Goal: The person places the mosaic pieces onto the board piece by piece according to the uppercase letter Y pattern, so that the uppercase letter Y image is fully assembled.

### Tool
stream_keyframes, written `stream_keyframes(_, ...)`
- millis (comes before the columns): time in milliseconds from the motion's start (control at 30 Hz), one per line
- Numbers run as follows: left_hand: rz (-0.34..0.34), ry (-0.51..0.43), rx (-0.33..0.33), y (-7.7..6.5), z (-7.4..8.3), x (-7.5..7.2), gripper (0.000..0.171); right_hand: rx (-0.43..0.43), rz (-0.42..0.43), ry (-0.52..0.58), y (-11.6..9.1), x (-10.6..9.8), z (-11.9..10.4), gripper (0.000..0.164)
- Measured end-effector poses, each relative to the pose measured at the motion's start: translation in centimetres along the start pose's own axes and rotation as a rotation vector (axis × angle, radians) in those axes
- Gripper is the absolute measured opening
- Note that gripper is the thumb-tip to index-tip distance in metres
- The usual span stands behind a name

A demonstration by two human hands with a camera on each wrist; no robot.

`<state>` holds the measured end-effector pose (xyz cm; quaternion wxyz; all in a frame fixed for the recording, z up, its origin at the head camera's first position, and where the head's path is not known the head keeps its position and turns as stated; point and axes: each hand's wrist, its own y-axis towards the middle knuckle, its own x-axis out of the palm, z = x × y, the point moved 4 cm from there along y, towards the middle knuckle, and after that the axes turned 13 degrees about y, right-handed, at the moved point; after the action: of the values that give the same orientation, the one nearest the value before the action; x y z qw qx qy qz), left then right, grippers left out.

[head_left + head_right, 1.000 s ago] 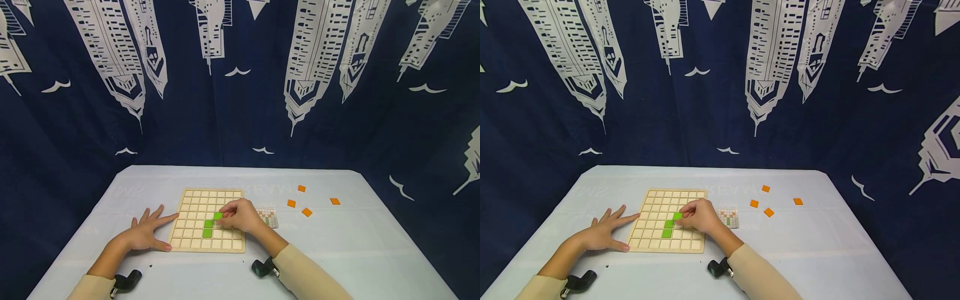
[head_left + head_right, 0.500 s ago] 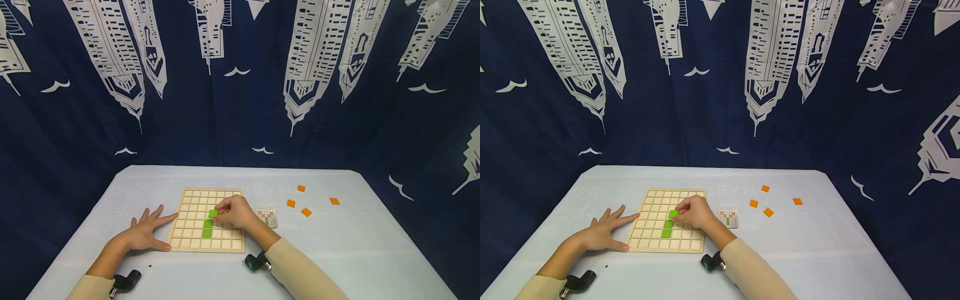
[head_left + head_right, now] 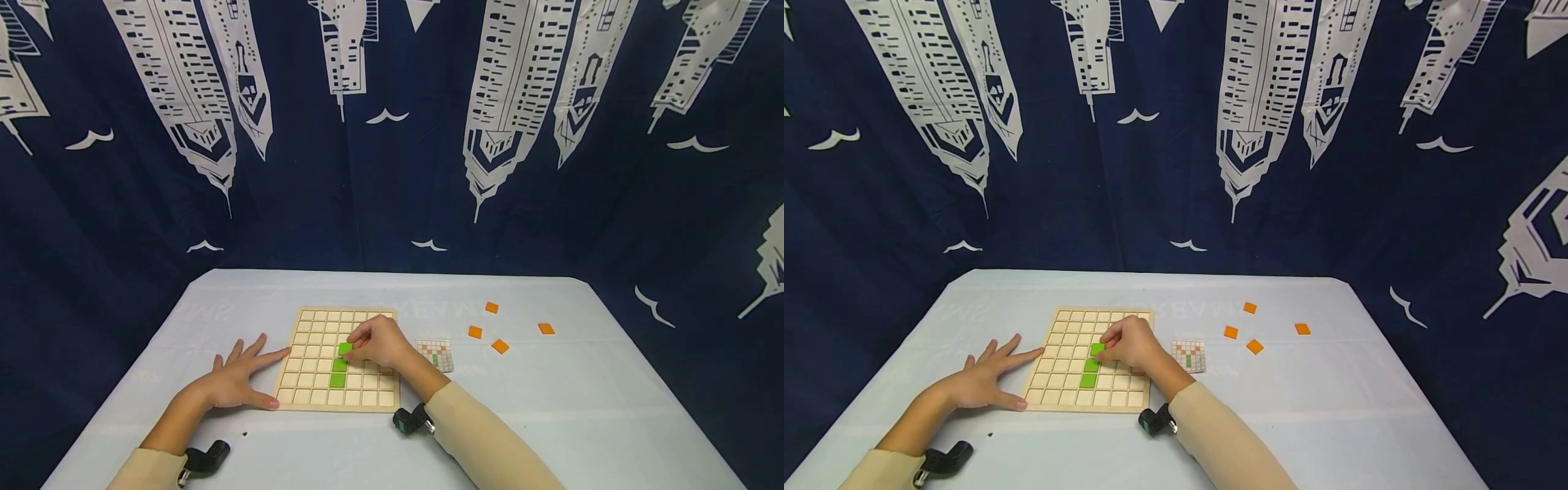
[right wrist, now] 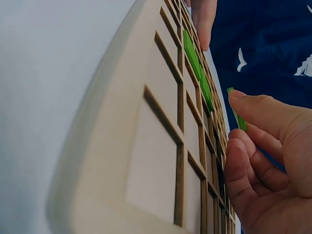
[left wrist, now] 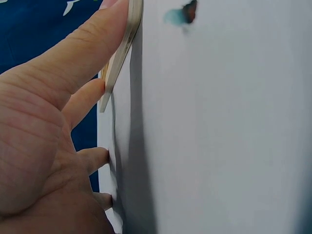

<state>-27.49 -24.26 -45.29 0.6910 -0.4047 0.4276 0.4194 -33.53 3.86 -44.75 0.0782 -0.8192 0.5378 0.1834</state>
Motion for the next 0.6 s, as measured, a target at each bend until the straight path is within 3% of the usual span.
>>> stream_keyframes(600,-0.003,0.003,-0.005,0.05,-0.14,0.13,0.107,0.041,-0.035,-0.066,0.94,0.51,-0.02,0.022)
